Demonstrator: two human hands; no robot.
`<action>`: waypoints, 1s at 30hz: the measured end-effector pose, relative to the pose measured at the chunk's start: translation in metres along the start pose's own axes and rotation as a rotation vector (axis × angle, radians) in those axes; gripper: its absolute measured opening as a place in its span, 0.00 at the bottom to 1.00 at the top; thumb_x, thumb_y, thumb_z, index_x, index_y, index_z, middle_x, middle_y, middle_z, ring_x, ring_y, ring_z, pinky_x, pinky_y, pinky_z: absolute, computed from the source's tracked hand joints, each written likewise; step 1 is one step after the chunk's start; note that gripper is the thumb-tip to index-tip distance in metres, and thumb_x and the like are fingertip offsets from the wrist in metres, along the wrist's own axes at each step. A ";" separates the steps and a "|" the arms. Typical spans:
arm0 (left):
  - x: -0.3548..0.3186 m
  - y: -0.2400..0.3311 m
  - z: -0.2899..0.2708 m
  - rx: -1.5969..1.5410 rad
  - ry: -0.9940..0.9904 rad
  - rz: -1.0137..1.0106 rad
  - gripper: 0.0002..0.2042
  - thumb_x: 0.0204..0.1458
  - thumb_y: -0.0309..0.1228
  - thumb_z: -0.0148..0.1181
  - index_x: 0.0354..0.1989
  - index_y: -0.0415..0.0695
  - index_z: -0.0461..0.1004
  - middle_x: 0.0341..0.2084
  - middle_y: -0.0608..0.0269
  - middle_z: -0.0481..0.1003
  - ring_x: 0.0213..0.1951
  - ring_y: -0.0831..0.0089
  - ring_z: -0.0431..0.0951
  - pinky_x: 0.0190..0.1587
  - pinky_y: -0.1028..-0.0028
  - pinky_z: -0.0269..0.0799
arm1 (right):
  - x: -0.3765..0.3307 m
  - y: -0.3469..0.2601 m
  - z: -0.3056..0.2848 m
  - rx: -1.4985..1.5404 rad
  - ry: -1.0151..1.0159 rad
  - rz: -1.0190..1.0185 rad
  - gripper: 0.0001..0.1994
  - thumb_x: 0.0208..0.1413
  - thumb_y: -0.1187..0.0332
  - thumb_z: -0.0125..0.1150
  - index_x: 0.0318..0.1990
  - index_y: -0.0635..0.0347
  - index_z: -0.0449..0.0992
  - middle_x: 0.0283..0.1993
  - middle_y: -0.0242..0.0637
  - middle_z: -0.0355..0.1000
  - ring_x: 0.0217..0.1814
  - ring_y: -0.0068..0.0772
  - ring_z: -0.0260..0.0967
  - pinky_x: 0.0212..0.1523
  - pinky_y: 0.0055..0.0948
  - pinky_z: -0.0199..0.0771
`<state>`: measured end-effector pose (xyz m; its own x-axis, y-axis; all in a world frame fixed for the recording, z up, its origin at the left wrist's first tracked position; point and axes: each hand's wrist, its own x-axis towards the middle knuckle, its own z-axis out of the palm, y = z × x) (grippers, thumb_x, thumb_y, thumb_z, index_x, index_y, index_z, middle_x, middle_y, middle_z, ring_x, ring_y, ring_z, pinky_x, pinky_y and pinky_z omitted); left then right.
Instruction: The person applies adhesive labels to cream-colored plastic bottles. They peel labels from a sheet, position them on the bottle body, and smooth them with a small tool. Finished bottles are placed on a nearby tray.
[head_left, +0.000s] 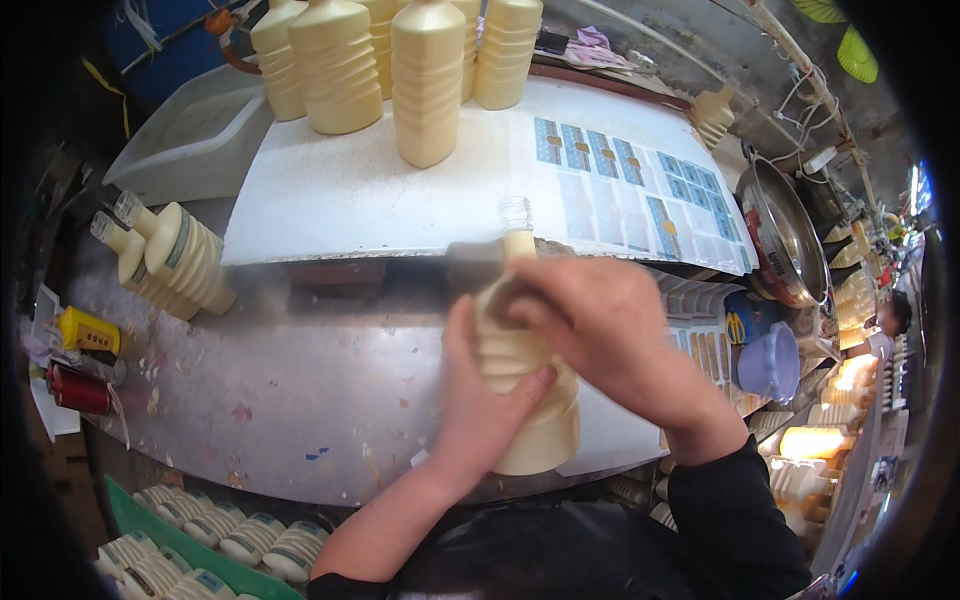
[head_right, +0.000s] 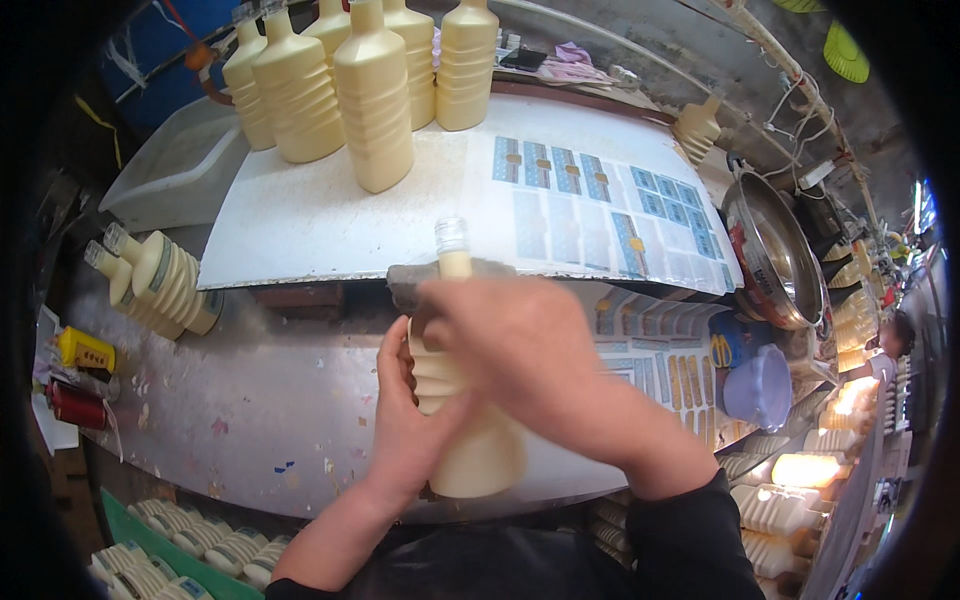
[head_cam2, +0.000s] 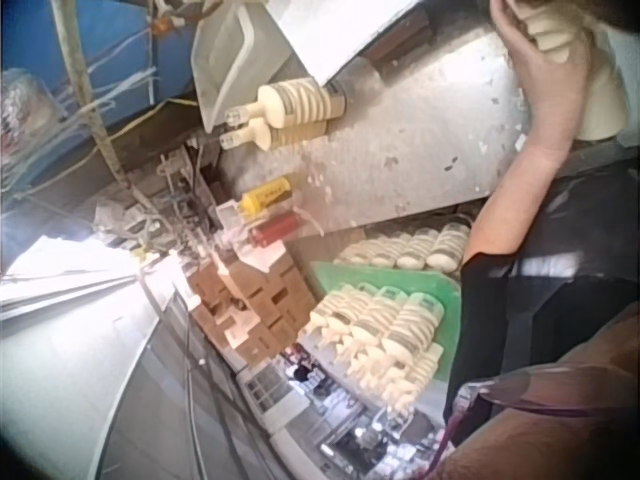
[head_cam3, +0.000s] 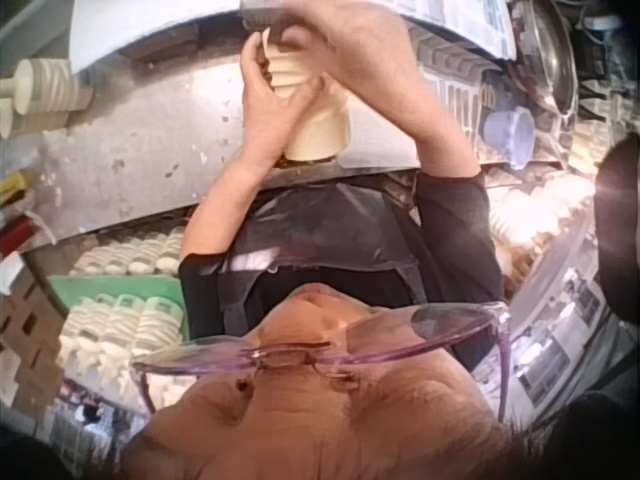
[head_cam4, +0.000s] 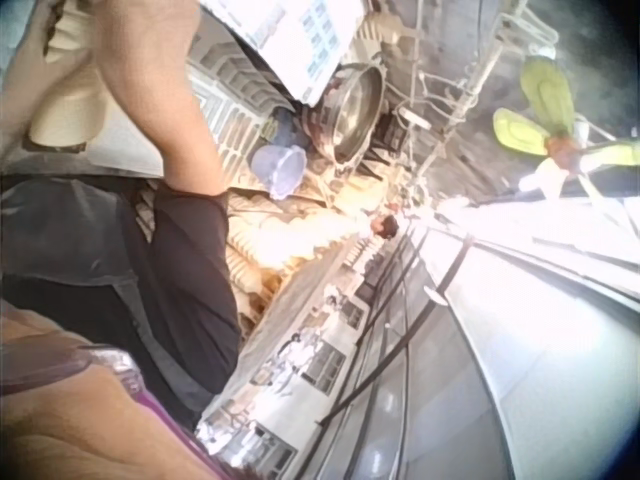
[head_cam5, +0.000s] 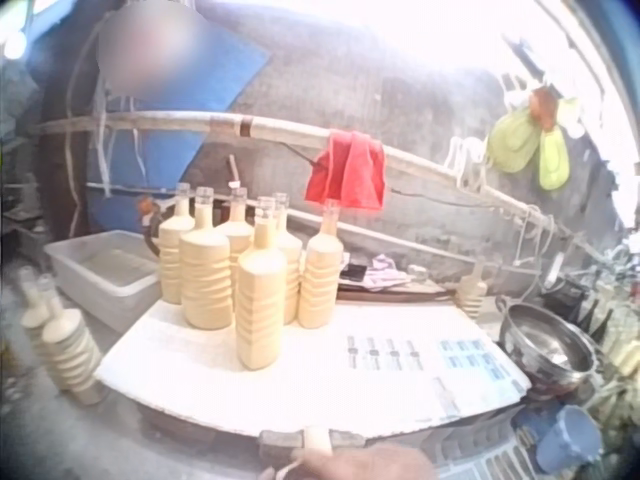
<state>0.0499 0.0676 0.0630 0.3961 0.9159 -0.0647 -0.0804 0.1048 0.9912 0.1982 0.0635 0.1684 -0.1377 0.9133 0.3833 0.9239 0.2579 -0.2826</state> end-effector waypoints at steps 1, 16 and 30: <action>0.002 0.000 -0.003 -0.097 -0.007 -0.059 0.48 0.50 0.35 0.74 0.73 0.32 0.48 0.66 0.41 0.61 0.67 0.54 0.65 0.68 0.61 0.63 | 0.003 0.006 0.000 -0.050 0.069 0.047 0.13 0.53 0.69 0.65 0.46 0.58 0.77 0.32 0.41 0.77 0.33 0.49 0.77 0.34 0.43 0.76; 0.023 0.004 -0.009 -0.545 -0.011 -0.298 0.16 0.73 0.38 0.41 0.60 0.40 0.65 0.52 0.57 0.73 0.52 0.72 0.75 0.57 0.69 0.72 | -0.013 -0.012 0.019 -0.196 0.176 -0.353 0.12 0.45 0.71 0.62 0.38 0.63 0.78 0.31 0.34 0.71 0.32 0.33 0.70 0.36 0.32 0.69; 0.018 0.013 -0.012 -0.714 0.046 -0.410 0.24 0.73 0.48 0.35 0.60 0.41 0.67 0.58 0.55 0.71 0.58 0.62 0.73 0.63 0.59 0.70 | 0.014 -0.014 0.029 0.551 0.180 0.370 0.19 0.61 0.75 0.50 0.60 0.67 0.61 0.52 0.60 0.71 0.53 0.63 0.72 0.56 0.49 0.71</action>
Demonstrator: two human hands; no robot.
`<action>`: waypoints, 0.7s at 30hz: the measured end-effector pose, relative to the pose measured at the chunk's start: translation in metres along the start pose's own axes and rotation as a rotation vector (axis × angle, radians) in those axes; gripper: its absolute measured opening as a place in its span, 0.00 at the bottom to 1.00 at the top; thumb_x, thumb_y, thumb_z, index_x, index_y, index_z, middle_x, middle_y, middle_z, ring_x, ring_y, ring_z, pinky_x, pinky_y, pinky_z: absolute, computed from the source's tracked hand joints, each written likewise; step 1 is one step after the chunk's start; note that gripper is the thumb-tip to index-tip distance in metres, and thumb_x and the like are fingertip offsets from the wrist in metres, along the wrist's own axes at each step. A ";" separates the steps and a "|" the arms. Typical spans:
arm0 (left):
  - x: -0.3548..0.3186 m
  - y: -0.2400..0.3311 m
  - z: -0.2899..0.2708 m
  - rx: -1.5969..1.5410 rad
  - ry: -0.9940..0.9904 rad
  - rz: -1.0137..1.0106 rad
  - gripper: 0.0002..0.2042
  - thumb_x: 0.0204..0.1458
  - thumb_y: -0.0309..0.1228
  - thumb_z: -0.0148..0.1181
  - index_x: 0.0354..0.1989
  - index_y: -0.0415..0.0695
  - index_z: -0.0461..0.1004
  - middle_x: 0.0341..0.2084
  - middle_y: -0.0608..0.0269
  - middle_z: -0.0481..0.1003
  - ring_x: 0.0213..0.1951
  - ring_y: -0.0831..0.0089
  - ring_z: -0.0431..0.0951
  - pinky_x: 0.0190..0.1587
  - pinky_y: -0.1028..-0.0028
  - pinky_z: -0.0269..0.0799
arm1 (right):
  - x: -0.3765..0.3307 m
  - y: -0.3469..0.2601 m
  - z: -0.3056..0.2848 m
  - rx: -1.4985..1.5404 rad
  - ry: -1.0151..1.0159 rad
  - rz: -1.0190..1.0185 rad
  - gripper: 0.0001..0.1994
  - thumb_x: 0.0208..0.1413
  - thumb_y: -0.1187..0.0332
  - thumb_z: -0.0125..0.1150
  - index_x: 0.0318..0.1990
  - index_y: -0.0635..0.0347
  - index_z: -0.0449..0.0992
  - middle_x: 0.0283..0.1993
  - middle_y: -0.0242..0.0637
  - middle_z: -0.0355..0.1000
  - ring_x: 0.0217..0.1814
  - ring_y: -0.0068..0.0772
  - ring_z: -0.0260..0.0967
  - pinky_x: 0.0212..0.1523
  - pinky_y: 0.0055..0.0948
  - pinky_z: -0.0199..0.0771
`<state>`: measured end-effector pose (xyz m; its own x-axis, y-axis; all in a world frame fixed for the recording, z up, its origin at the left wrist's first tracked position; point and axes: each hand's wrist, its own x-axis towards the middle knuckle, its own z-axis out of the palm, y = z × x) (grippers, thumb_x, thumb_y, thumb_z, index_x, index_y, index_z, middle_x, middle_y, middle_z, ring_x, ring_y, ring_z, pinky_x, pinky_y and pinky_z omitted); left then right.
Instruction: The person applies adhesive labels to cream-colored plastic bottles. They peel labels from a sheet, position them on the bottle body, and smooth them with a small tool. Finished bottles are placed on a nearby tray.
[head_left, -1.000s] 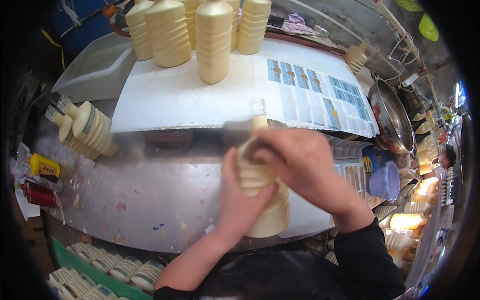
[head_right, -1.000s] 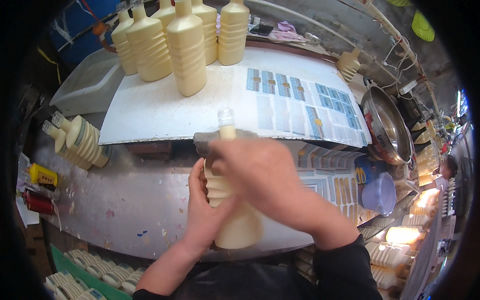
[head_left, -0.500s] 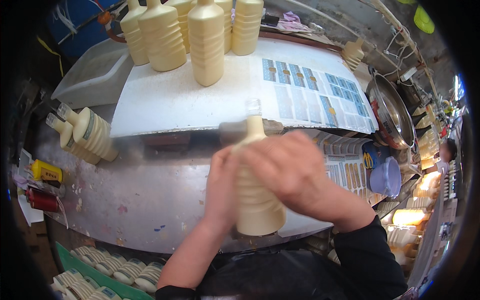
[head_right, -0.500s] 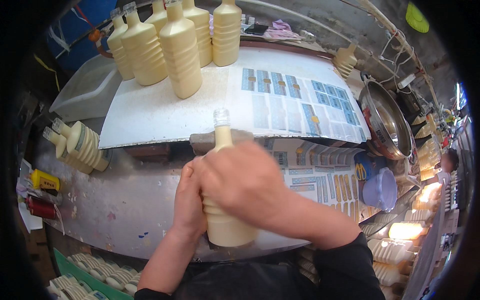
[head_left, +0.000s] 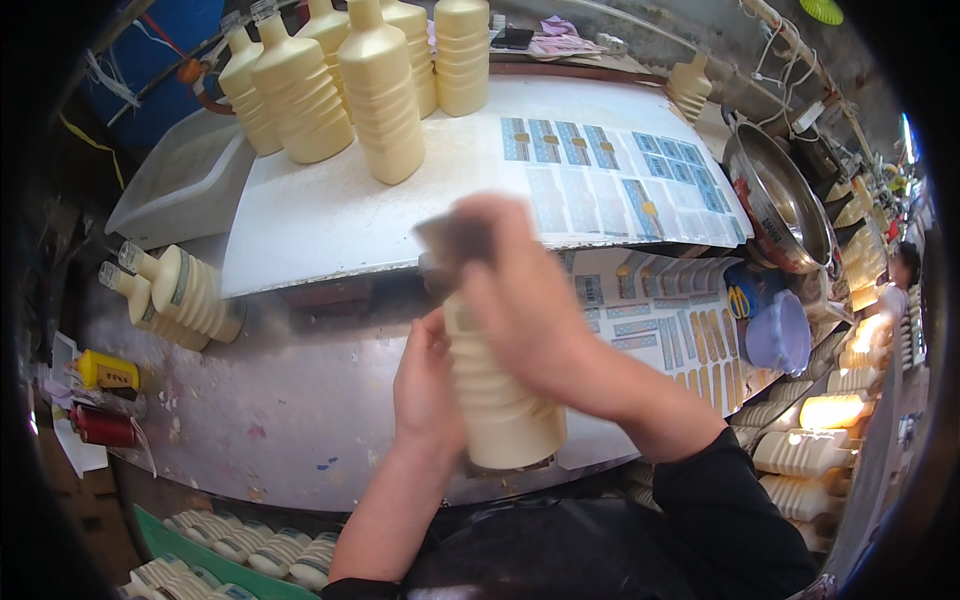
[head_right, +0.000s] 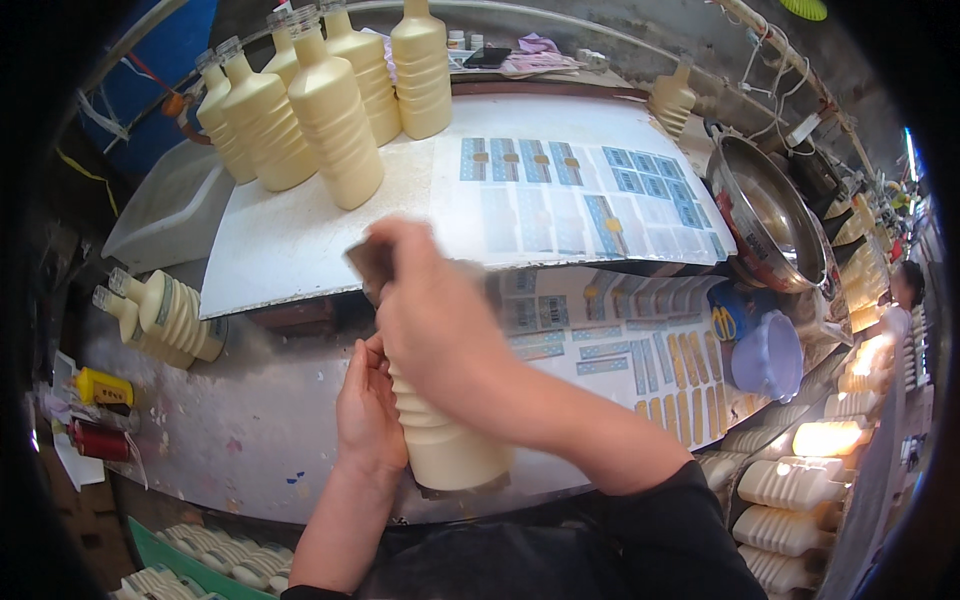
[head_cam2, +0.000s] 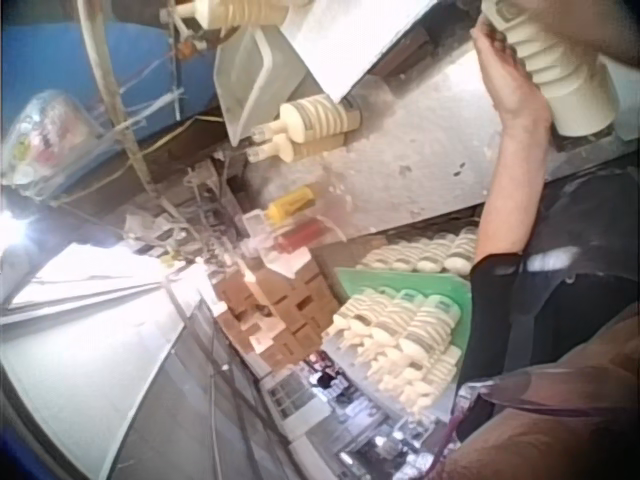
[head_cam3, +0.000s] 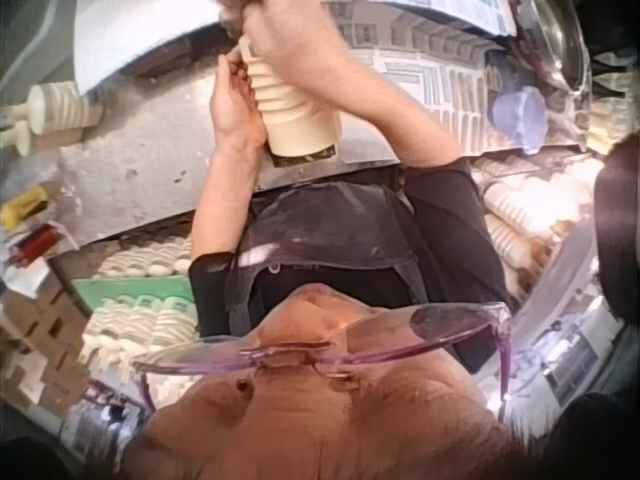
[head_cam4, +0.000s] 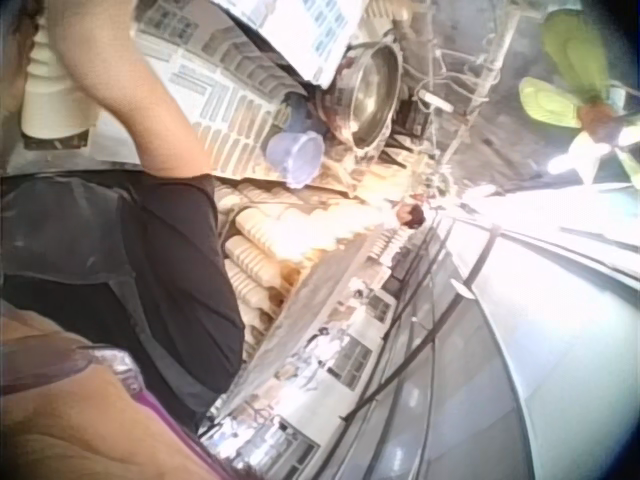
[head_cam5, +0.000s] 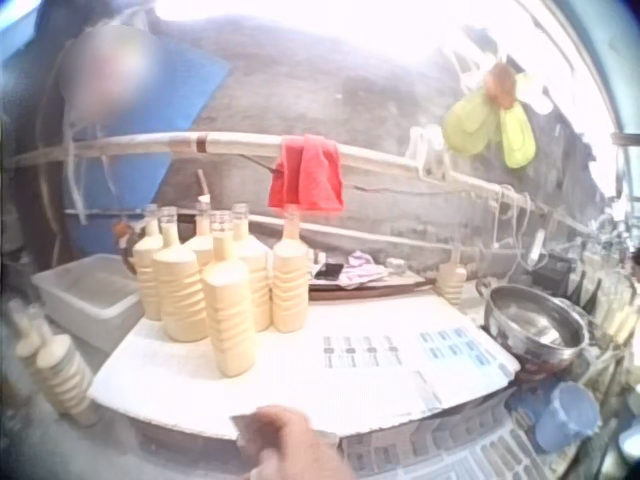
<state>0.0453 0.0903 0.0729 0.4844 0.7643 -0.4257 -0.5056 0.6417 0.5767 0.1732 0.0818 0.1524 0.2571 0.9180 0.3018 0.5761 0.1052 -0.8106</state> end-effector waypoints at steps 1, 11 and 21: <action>0.000 -0.001 0.005 0.048 0.010 -0.006 0.24 0.73 0.48 0.36 0.60 0.41 0.67 0.58 0.56 0.71 0.58 0.63 0.74 0.63 0.59 0.70 | -0.007 0.008 0.013 -0.121 0.050 -0.099 0.21 0.61 0.76 0.50 0.61 0.65 0.61 0.53 0.59 0.70 0.56 0.61 0.71 0.57 0.48 0.70; 0.003 0.006 0.017 0.364 -0.085 0.113 0.25 0.71 0.51 0.43 0.61 0.40 0.64 0.53 0.60 0.74 0.52 0.72 0.75 0.57 0.68 0.72 | -0.017 0.038 -0.021 -0.127 0.134 -0.014 0.21 0.62 0.76 0.49 0.62 0.64 0.61 0.59 0.56 0.64 0.60 0.59 0.67 0.62 0.45 0.67; 0.022 -0.005 0.003 0.665 -0.072 0.211 0.21 0.74 0.48 0.38 0.57 0.41 0.65 0.46 0.60 0.74 0.46 0.75 0.76 0.51 0.70 0.74 | -0.033 0.070 -0.020 -0.085 0.202 0.019 0.21 0.64 0.75 0.50 0.64 0.67 0.61 0.62 0.53 0.63 0.64 0.52 0.64 0.67 0.40 0.63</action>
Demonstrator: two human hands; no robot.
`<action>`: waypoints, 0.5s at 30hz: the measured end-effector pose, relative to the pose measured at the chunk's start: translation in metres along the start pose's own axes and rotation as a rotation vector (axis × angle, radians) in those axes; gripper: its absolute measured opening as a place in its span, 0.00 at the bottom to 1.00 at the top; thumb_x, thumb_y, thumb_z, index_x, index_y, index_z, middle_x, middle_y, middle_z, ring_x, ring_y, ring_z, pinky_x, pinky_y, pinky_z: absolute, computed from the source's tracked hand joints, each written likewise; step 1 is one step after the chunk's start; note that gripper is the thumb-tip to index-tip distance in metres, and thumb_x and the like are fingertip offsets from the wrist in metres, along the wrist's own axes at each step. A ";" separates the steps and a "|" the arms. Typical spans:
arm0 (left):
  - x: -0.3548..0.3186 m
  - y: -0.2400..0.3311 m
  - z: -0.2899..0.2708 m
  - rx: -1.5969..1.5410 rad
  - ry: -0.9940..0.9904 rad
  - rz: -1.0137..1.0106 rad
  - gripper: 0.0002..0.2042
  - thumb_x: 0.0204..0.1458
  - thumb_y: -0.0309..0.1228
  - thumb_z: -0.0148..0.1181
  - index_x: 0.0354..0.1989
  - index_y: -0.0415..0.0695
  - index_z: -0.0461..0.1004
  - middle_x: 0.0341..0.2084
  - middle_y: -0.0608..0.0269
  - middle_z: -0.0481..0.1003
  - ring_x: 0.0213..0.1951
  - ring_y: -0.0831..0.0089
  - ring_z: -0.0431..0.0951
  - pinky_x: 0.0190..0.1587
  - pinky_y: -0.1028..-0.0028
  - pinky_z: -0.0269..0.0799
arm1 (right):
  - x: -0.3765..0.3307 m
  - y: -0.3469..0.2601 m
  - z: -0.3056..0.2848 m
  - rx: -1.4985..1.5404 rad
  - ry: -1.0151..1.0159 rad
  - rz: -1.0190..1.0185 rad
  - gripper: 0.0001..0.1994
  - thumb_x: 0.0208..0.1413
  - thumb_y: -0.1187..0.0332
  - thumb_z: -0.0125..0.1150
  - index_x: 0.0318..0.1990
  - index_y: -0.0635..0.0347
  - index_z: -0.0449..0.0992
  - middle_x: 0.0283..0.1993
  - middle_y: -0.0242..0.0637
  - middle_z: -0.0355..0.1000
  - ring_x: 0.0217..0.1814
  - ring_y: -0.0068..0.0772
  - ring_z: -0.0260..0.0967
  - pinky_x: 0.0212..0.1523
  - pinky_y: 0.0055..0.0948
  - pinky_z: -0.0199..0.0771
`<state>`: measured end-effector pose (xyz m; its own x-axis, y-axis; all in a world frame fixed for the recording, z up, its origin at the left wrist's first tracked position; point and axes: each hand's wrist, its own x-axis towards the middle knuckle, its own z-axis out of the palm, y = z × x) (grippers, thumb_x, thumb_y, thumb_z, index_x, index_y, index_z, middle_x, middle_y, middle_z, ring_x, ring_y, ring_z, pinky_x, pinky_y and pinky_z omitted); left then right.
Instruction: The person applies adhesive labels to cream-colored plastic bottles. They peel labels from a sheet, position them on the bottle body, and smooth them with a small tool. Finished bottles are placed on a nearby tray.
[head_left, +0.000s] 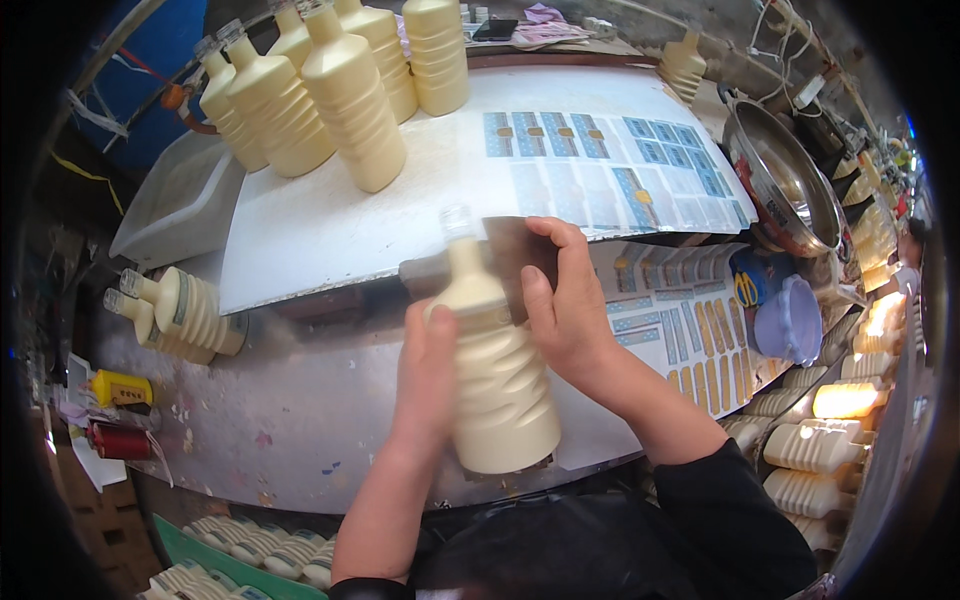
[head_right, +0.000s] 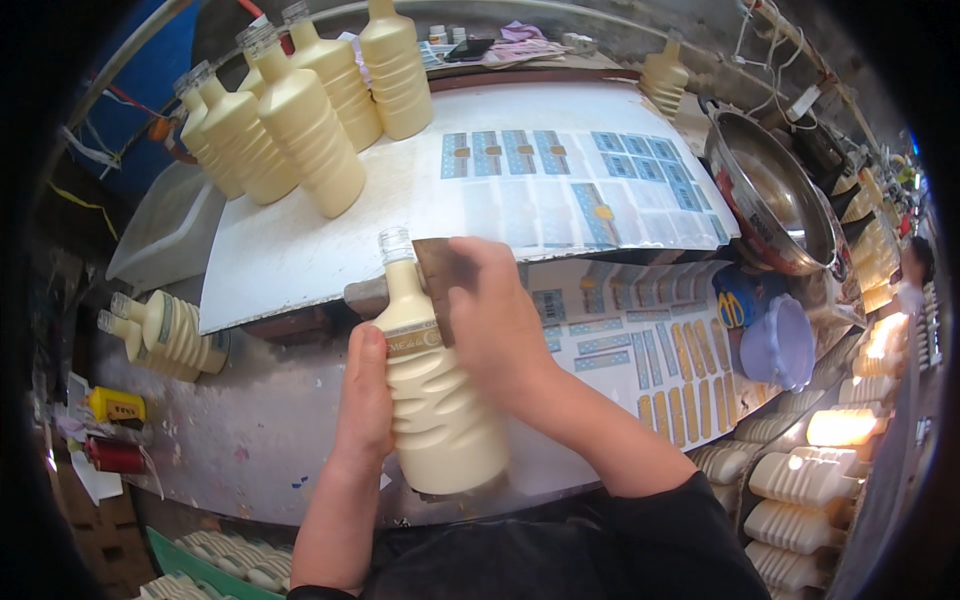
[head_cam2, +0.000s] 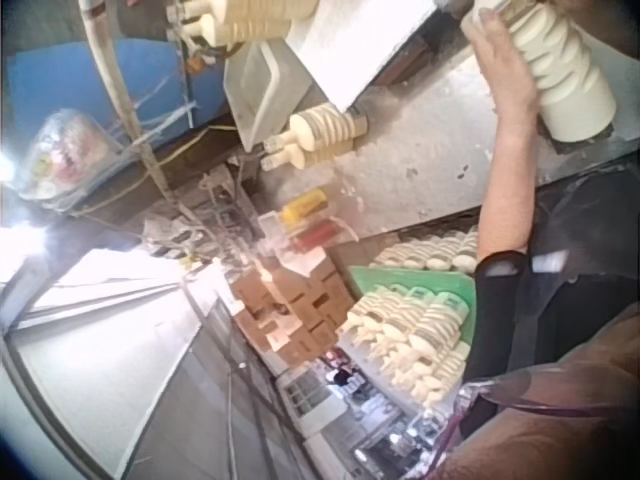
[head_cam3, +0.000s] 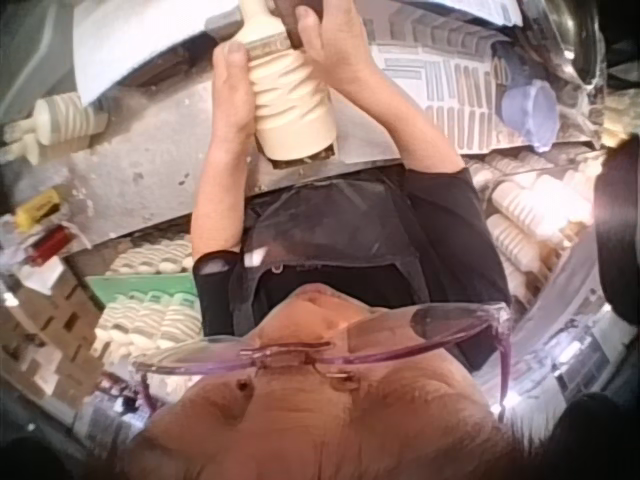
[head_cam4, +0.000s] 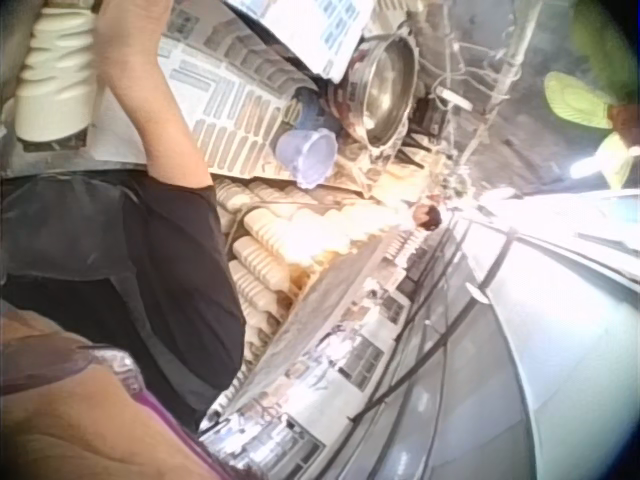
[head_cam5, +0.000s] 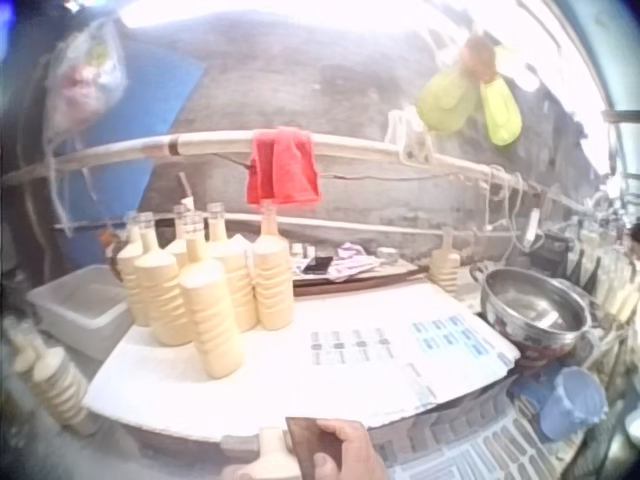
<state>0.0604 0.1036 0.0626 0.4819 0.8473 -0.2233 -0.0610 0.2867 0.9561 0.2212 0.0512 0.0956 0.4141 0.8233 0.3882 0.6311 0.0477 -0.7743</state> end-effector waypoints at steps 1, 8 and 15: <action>0.000 -0.002 -0.003 0.011 0.000 0.019 0.21 0.74 0.47 0.37 0.57 0.40 0.65 0.46 0.59 0.74 0.46 0.75 0.76 0.52 0.69 0.74 | -0.002 0.008 0.001 0.044 0.012 -0.016 0.21 0.64 0.75 0.50 0.64 0.67 0.61 0.62 0.53 0.63 0.64 0.51 0.63 0.67 0.40 0.62; 0.007 -0.018 -0.012 0.039 0.011 0.070 0.24 0.75 0.47 0.32 0.59 0.39 0.68 0.52 0.55 0.76 0.51 0.70 0.79 0.55 0.68 0.76 | -0.004 0.037 -0.002 0.046 0.093 -0.109 0.21 0.65 0.74 0.50 0.65 0.69 0.61 0.62 0.52 0.63 0.64 0.46 0.63 0.68 0.38 0.61; -0.022 -0.002 0.001 0.384 0.179 0.245 0.30 0.71 0.47 0.42 0.72 0.37 0.56 0.64 0.46 0.66 0.62 0.60 0.71 0.63 0.64 0.68 | 0.007 -0.018 -0.003 0.215 0.046 -0.131 0.21 0.63 0.75 0.50 0.63 0.67 0.62 0.61 0.55 0.64 0.64 0.56 0.64 0.66 0.43 0.64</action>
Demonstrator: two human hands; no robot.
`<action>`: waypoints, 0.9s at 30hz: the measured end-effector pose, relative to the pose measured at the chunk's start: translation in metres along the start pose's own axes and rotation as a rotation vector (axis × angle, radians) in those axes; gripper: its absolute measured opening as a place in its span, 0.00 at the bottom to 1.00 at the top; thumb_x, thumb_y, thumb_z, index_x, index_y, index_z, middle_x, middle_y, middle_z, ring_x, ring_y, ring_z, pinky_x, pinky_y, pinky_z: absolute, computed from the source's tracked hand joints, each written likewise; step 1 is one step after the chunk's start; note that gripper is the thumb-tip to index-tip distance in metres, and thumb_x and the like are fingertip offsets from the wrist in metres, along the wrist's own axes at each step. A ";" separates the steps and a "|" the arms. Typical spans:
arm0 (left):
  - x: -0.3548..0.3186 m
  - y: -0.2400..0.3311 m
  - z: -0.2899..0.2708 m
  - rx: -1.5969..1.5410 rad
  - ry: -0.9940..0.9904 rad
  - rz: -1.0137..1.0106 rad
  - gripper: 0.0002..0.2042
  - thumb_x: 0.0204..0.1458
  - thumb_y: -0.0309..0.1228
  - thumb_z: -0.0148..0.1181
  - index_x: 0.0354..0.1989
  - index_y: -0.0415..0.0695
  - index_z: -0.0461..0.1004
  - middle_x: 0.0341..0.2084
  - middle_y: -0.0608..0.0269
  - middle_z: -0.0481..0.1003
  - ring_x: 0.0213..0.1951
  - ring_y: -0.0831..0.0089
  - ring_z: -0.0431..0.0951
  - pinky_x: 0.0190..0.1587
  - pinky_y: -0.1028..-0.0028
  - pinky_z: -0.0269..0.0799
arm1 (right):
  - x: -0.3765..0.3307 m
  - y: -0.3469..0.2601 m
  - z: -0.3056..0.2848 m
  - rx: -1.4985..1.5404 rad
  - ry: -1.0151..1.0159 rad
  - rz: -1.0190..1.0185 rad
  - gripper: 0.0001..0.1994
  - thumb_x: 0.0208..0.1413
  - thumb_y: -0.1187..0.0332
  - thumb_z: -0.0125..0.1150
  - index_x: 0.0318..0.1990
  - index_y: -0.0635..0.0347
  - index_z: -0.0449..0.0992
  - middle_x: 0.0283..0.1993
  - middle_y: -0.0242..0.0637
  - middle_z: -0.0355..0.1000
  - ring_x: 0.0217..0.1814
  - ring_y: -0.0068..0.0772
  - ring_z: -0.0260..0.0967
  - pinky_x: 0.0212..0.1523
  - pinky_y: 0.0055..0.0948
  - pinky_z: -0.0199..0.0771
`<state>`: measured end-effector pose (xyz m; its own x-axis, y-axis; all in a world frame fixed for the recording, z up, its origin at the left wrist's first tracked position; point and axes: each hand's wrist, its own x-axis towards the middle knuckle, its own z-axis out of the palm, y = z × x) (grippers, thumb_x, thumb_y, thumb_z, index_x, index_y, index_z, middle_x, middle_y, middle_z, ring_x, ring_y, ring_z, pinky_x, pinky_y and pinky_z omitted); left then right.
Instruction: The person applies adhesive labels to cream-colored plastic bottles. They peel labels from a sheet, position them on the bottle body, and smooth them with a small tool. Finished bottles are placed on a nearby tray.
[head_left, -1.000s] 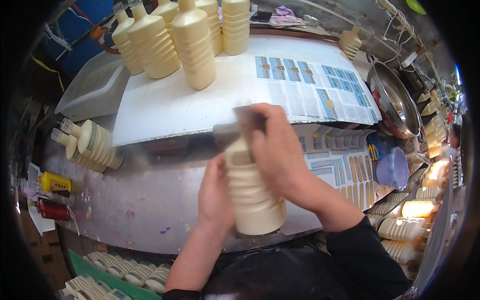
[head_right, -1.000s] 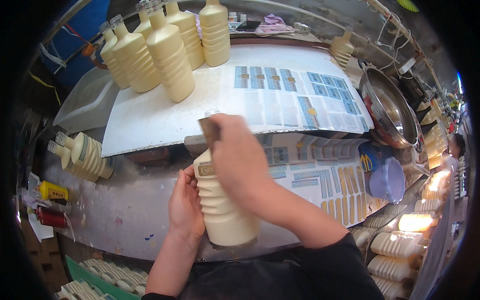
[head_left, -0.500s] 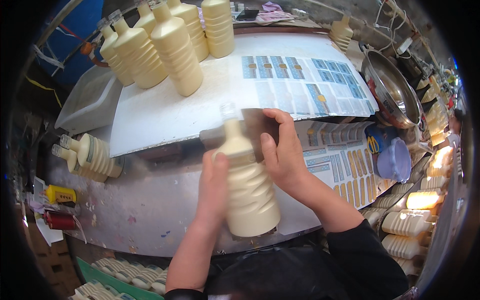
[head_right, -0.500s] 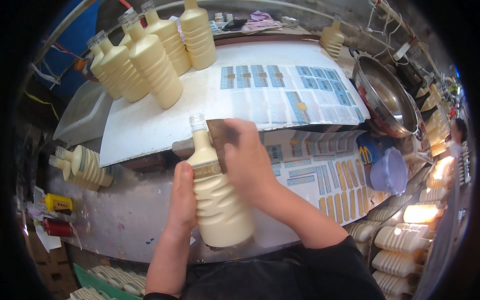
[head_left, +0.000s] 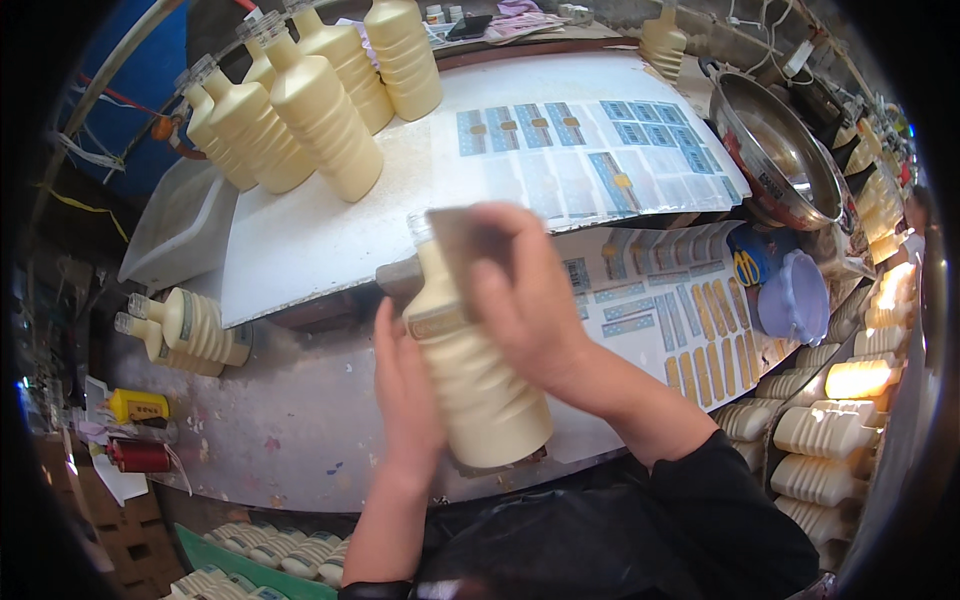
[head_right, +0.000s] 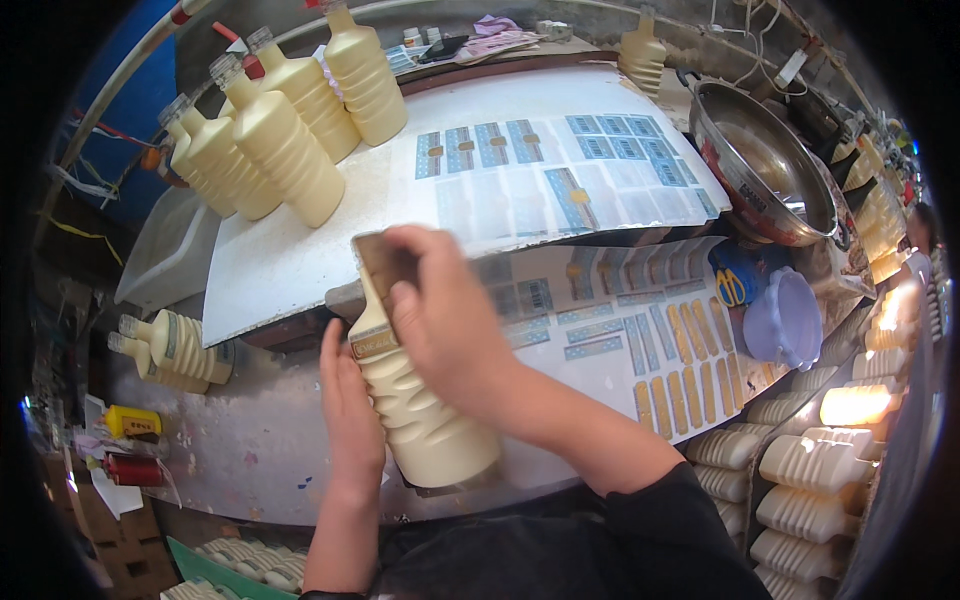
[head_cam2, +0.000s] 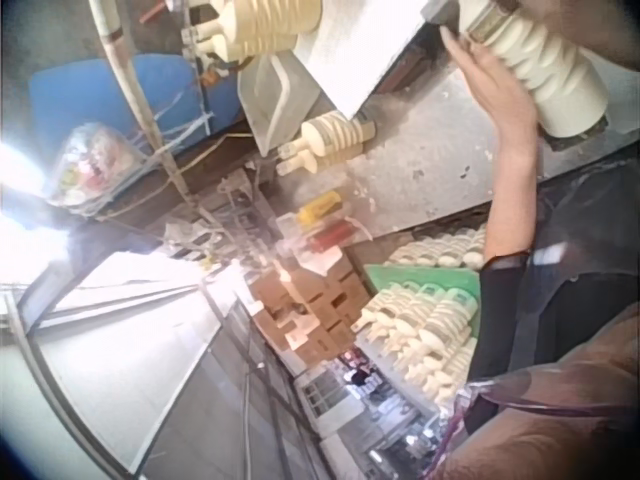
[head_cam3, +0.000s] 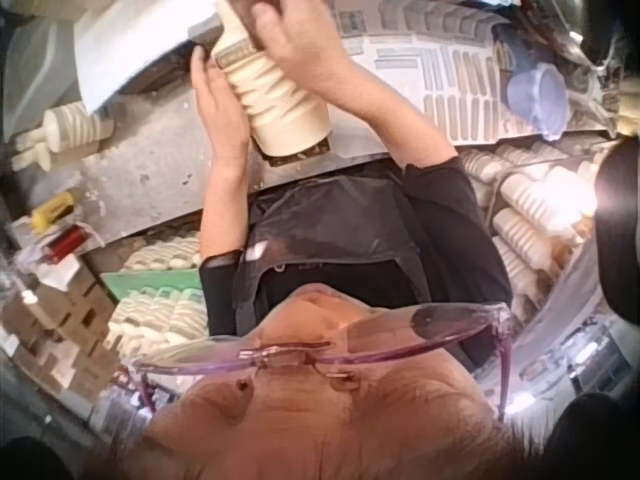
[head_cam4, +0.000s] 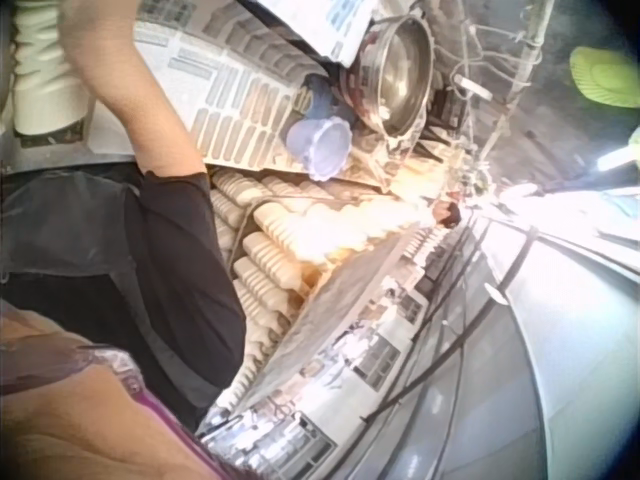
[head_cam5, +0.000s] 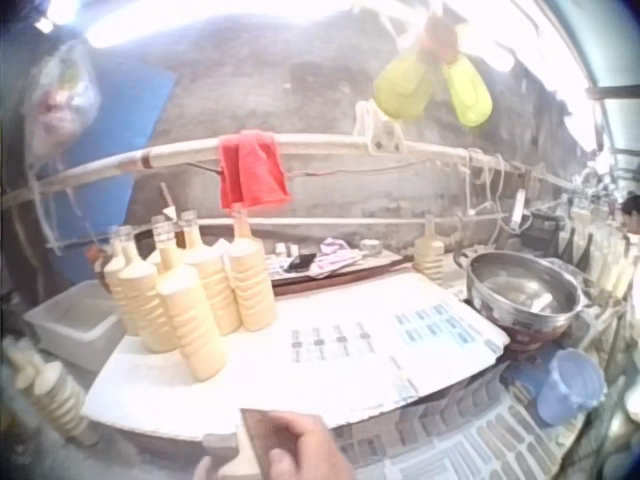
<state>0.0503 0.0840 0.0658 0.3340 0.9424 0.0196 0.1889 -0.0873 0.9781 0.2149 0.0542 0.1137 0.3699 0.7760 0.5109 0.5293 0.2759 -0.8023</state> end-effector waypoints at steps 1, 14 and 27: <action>-0.009 0.012 -0.001 0.134 -0.021 0.101 0.33 0.69 0.48 0.46 0.74 0.37 0.52 0.66 0.44 0.63 0.64 0.56 0.69 0.65 0.63 0.65 | -0.001 -0.006 0.003 -0.061 -0.066 0.041 0.22 0.62 0.76 0.51 0.64 0.63 0.62 0.61 0.54 0.64 0.63 0.58 0.64 0.64 0.44 0.65; -0.028 -0.002 0.005 0.093 -0.118 0.049 0.48 0.50 0.31 0.65 0.77 0.37 0.41 0.65 0.36 0.62 0.65 0.47 0.68 0.67 0.56 0.65 | -0.007 0.032 -0.015 -0.130 0.022 0.098 0.21 0.65 0.73 0.50 0.65 0.67 0.61 0.62 0.52 0.65 0.65 0.49 0.64 0.67 0.39 0.63; -0.035 0.049 0.011 0.205 -0.060 -0.077 0.42 0.49 0.35 0.73 0.70 0.41 0.56 0.55 0.45 0.75 0.54 0.50 0.79 0.54 0.57 0.74 | 0.008 -0.023 0.016 -0.259 -0.143 0.157 0.18 0.69 0.68 0.43 0.63 0.67 0.61 0.61 0.59 0.62 0.61 0.60 0.65 0.63 0.45 0.65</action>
<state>0.0584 0.0429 0.1105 0.3644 0.9284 -0.0722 0.3977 -0.0850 0.9136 0.1935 0.0625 0.1313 0.3614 0.8743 0.3241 0.6578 0.0072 -0.7531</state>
